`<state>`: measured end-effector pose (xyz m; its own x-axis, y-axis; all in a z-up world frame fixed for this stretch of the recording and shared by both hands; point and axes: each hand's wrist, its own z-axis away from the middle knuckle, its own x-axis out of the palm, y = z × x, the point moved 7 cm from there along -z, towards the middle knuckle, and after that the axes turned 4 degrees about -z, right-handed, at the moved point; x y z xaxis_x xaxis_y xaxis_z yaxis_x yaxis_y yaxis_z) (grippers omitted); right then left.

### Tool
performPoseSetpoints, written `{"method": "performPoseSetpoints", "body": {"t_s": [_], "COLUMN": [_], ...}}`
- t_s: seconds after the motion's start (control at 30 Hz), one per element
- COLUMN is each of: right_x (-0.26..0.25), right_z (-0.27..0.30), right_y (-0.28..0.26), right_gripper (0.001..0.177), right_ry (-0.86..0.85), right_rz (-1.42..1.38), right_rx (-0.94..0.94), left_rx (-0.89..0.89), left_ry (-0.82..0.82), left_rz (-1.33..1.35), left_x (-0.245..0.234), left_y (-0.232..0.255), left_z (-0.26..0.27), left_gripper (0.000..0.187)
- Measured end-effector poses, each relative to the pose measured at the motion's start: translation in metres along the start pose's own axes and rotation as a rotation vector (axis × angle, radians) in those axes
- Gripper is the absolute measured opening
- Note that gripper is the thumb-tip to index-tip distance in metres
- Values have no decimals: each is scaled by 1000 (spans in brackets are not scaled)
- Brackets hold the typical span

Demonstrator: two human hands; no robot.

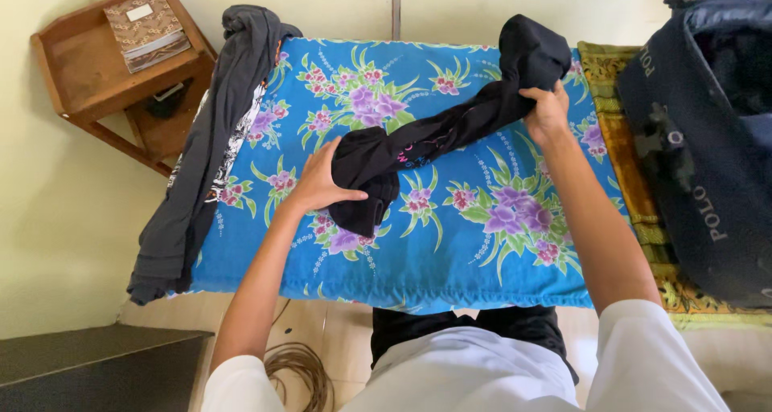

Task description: The person unzips a suitcase, removes items of clothing, and rolls each item on a bed before placing them back into the suitcase.

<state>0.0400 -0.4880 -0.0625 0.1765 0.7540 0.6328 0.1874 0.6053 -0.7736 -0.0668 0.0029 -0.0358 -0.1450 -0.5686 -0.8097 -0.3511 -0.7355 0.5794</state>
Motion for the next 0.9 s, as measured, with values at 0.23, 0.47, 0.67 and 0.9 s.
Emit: {"method": "performPoseSetpoints", "body": {"t_s": [0.23,0.47,0.67,0.9], "right_x": [-24,-22,-21,-32], "right_z": [20,43,40,27], "right_y": [15,17,19,31], "right_gripper": [63,70,69,68], "right_ry": [13,-55,-76,-190], "right_rz": [548,735,987,1034], "right_rx": [-156,-146,-318,-394], "left_rx": [171,144,131,14], "left_ry": [132,205,335,279], "left_rz": [4,-101,-204,-229], "left_x": [-1,5,10,16], "left_y": [27,35,36,39], "left_z": [4,7,14,12], "left_gripper": [90,62,61,62]}}
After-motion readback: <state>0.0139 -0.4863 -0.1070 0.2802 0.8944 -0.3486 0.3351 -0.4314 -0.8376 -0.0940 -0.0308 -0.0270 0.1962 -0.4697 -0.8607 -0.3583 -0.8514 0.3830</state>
